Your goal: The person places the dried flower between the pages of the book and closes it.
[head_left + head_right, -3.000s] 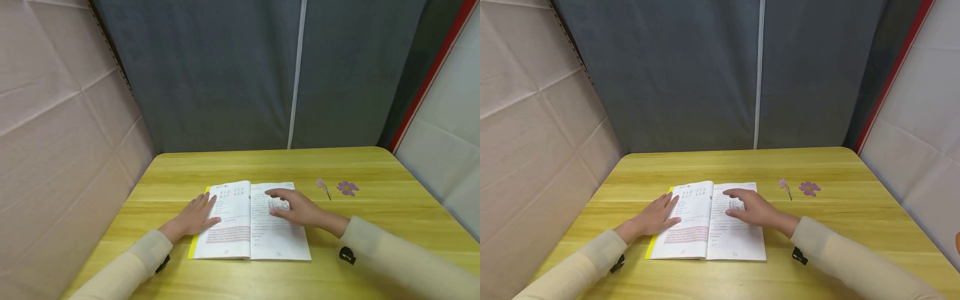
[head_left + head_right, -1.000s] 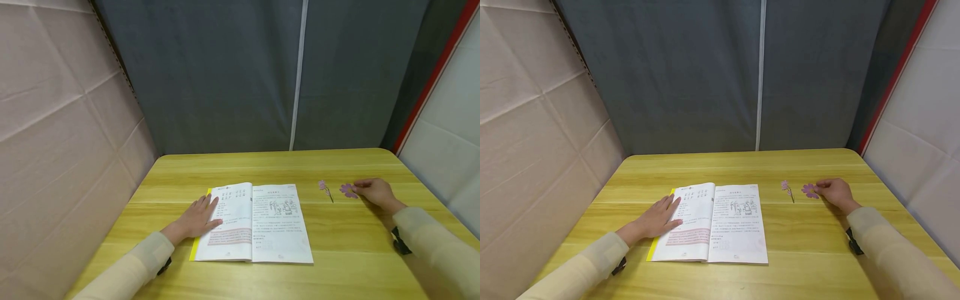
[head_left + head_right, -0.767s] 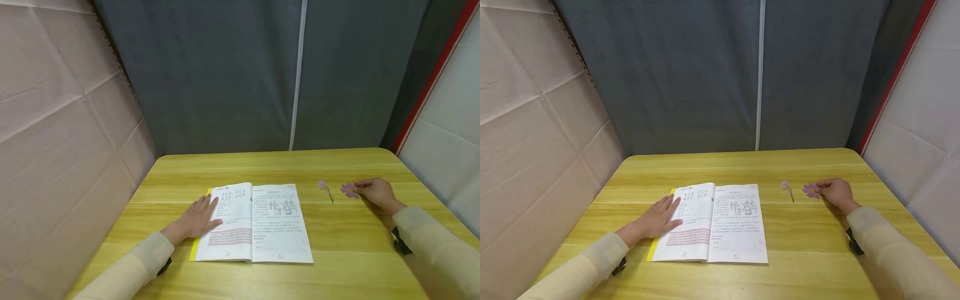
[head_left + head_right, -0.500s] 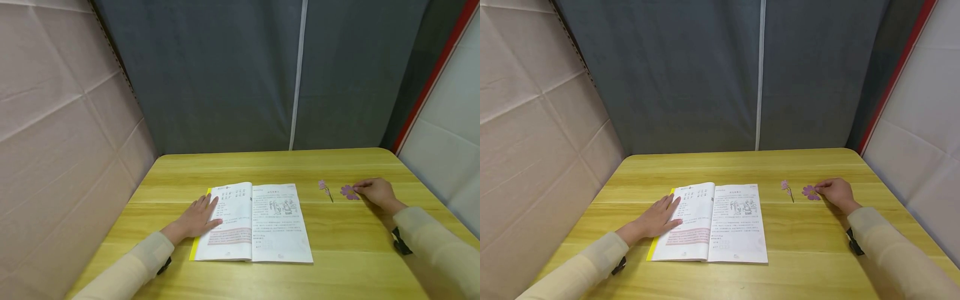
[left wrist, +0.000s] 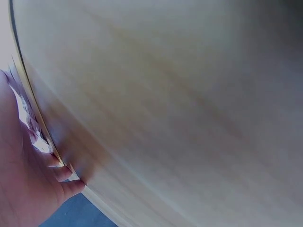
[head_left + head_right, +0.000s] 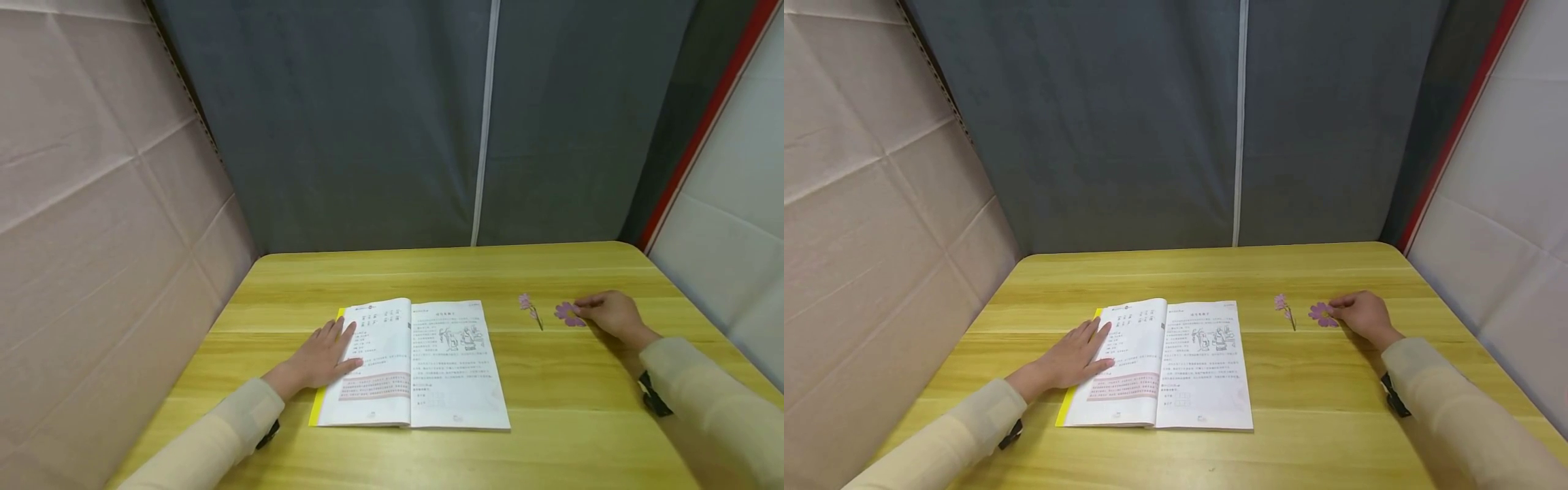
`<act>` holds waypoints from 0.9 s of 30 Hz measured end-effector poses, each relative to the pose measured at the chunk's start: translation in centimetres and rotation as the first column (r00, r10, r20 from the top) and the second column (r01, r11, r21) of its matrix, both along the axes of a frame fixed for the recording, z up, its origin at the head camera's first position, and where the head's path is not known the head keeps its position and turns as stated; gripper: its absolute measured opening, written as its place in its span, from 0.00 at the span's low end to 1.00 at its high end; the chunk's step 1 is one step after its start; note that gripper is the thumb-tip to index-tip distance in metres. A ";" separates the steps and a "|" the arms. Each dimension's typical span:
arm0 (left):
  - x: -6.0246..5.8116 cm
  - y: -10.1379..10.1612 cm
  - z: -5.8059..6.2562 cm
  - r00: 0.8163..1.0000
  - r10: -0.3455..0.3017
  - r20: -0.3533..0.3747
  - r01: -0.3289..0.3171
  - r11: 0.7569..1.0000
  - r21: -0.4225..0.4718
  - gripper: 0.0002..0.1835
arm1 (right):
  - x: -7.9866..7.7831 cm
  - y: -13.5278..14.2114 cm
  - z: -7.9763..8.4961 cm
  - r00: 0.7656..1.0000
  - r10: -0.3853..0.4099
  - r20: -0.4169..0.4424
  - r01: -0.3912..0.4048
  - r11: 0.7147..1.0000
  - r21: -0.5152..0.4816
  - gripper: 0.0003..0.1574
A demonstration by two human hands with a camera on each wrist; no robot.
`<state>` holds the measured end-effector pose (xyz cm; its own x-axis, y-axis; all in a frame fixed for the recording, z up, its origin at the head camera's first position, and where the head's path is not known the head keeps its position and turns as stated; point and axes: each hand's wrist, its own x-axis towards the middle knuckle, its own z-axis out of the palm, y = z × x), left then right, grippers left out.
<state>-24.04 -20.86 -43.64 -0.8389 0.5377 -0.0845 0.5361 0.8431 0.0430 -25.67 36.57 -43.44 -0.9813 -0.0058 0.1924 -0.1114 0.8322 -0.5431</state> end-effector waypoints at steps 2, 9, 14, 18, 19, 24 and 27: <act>0.0 0.0 0.0 1.000 -0.002 0.001 0.002 1.000 0.003 0.46 | 0.1 0.0 0.0 1.000 -0.009 0.003 0.009 1.000 0.001 0.19; 0.0 0.0 -0.1 1.000 0.011 0.010 -0.011 1.000 0.008 0.46 | 0.3 0.0 0.2 1.000 -0.014 0.023 0.015 1.000 -0.012 0.18; 0.0 -0.2 -0.2 1.000 0.008 0.001 -0.008 1.000 0.009 0.46 | 0.6 -0.3 1.1 0.997 0.010 0.080 -0.002 0.995 -0.100 0.25; 0.0 -0.2 -0.2 1.000 0.007 0.003 -0.007 1.000 0.005 0.46 | 0.6 -0.9 2.1 0.988 0.047 0.148 -0.014 0.976 -0.216 0.29; 0.0 -0.2 -0.2 1.000 0.005 0.004 -0.005 1.000 0.015 0.46 | 0.6 -1.1 2.3 0.985 0.054 0.164 -0.013 0.971 -0.240 0.31; 0.0 -0.2 -0.1 1.000 -0.001 0.002 0.001 1.000 0.014 0.46 | 0.5 -2.3 3.2 0.962 0.115 0.248 0.000 0.908 -0.419 0.40; 0.0 -0.1 -0.1 1.000 -0.004 0.001 0.004 1.000 0.012 0.46 | 0.6 -3.0 3.6 0.945 0.202 0.257 -0.028 0.833 -0.552 0.40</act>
<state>-24.02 -21.00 -43.79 -0.8364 0.5423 -0.0790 0.5397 0.8402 0.0537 -25.06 33.56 -39.80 -0.9899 -0.1042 -0.0965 0.0483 0.3919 -0.9188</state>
